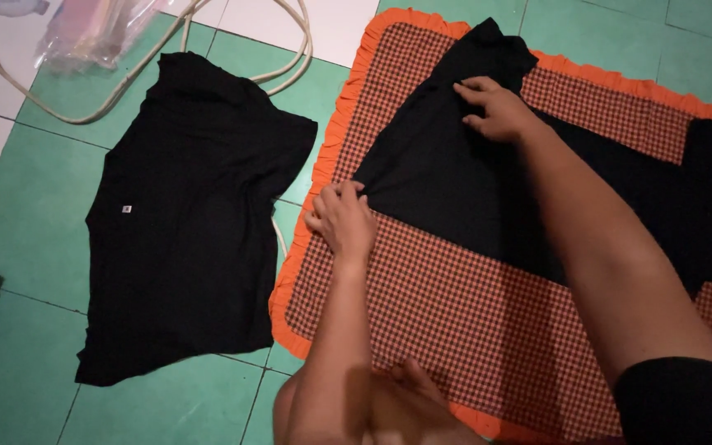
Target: The person folds a black t-shirt on a checkered mat. They smooth the fabric, fold the sleeves inward, fold the shirt in half, and then fold it again into a compact rectangle.
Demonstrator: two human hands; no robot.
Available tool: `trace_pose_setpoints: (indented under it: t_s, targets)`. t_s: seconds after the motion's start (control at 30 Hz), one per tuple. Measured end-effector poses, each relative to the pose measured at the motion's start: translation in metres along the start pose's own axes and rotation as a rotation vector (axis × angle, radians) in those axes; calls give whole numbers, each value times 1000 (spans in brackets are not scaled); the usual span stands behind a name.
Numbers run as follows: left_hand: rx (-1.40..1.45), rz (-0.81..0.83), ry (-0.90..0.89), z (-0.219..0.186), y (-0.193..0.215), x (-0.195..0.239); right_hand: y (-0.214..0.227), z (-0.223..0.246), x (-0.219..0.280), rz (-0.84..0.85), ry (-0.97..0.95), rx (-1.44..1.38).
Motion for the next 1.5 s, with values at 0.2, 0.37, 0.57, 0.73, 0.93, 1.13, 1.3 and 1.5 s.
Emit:
trace_pose_setpoints:
  t_s: [0.2, 0.37, 0.57, 0.73, 0.93, 1.13, 1.3, 1.5]
  targets:
    - [-57, 65, -211, -31, 33, 3, -17, -7, -8, 50, 44, 164]
    - [-76, 185, -185, -27, 13, 5, -6, 15, 0, -162, -2, -1]
    - [14, 88, -163, -23, 16, 0, -9, -23, -30, -372, 16, -72]
    - [21, 207, -123, -15, 7, -1, -8, -18, -26, -480, 107, -17]
    - [44, 33, -183, -19, 10, -1, -9, 26, 63, -639, 342, 129]
    - [44, 45, -394, -41, 11, 12, -59, 8, 211, -586, 438, 303]
    - [12, 122, -442, -56, 26, 23, -51, -77, 326, -390, -18, 530]
    - [-46, 55, -697, -96, 16, 58, -19, -178, 465, -463, -585, 9]
Point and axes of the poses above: each hand's wrist, its own x-axis away from the middle knuckle, its own y-axis out of the back of the hand, z = x × y, the point moved 7 cm from there along -x, towards the middle knuckle, and after that the axes turned 15 degrees about -x, right-handed, at the moved point
